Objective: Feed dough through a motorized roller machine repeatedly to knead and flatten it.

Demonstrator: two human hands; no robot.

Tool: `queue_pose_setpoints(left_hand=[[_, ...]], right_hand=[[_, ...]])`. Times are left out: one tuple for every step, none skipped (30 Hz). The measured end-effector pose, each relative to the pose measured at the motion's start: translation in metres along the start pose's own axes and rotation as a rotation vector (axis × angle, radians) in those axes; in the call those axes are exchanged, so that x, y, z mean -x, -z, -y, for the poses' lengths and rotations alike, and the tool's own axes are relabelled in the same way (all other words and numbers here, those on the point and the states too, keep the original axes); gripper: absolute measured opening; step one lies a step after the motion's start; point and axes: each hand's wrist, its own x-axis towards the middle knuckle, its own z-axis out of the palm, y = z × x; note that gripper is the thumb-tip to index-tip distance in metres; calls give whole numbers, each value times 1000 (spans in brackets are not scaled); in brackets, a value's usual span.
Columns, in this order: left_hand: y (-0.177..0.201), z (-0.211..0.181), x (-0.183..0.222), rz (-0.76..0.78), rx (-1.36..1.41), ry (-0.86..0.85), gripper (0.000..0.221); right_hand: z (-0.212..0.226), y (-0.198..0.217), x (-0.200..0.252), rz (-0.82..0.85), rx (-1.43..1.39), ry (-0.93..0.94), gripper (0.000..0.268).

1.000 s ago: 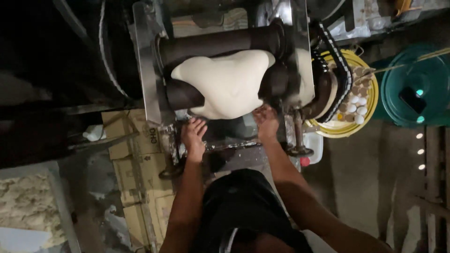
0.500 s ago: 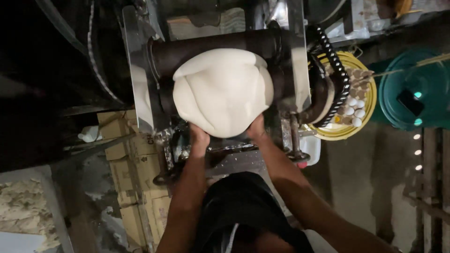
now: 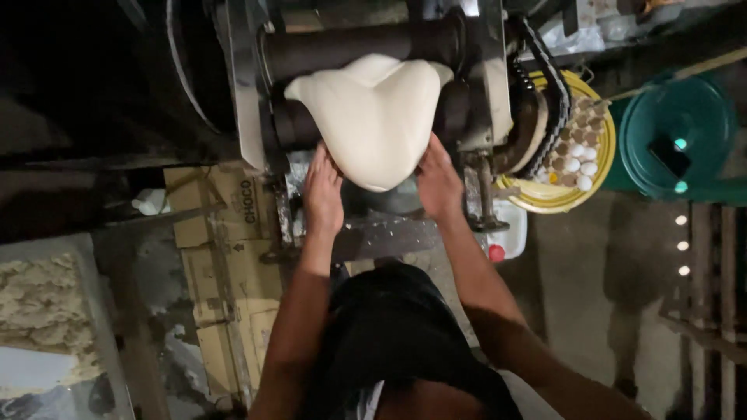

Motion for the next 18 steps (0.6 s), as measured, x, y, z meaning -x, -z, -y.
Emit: queue_pose_setpoints(left_hand=[[20, 11, -1, -33, 30, -9, 59], [40, 23, -1, -66, 60, -12, 59], [72, 55, -12, -66, 57, -12, 59], [103, 88, -20, -157, -1, 27, 59], [134, 122, -28, -248, -60, 67, 60], [138, 130, -36, -251, -59, 69, 60], [142, 138, -43, -295, -98, 114, 62], [146, 145, -54, -334, -138, 154, 64], [143, 147, -65, -333, -140, 153, 64], [140, 149, -74, -286, -100, 125, 65], [138, 152, -81, -239, -60, 97, 66], [133, 156, -83, -241, -60, 102, 66], [130, 160, -83, -197, -18, 79, 67], [126, 164, -79, -156, 25, 58, 68], [122, 166, -73, -162, 27, 66, 68], [115, 166, -77, -114, 73, 27, 69], [109, 165, -80, -65, 119, -12, 71], [97, 157, -82, -64, 121, -22, 71]], right_hand=[[-5, 12, 0, 72, -165, 28, 63], [-10, 27, 1, 139, -328, 54, 62], [-31, 39, -9, 138, -331, 54, 62], [-51, 54, -18, -49, -358, -30, 60], [-71, 69, -26, -235, -383, -118, 59], [-67, 62, -31, -237, -381, -121, 59], [-63, 55, -37, -358, -220, -499, 71], [-58, 46, -45, -462, -53, -873, 86], [-90, 64, -63, -461, -55, -873, 86], [-122, 82, -79, -451, -69, -802, 79], [-154, 100, -94, -438, -85, -732, 75], [-170, 107, -108, -442, -83, -736, 75], [-185, 114, -119, -320, -100, -516, 78], [-200, 122, -126, -199, -112, -299, 82], [-204, 125, -120, -204, -108, -306, 82], [-206, 124, -128, -145, -257, -355, 83], [-207, 122, -133, -83, -404, -404, 85], [-184, 100, -122, -73, -402, -400, 85]])
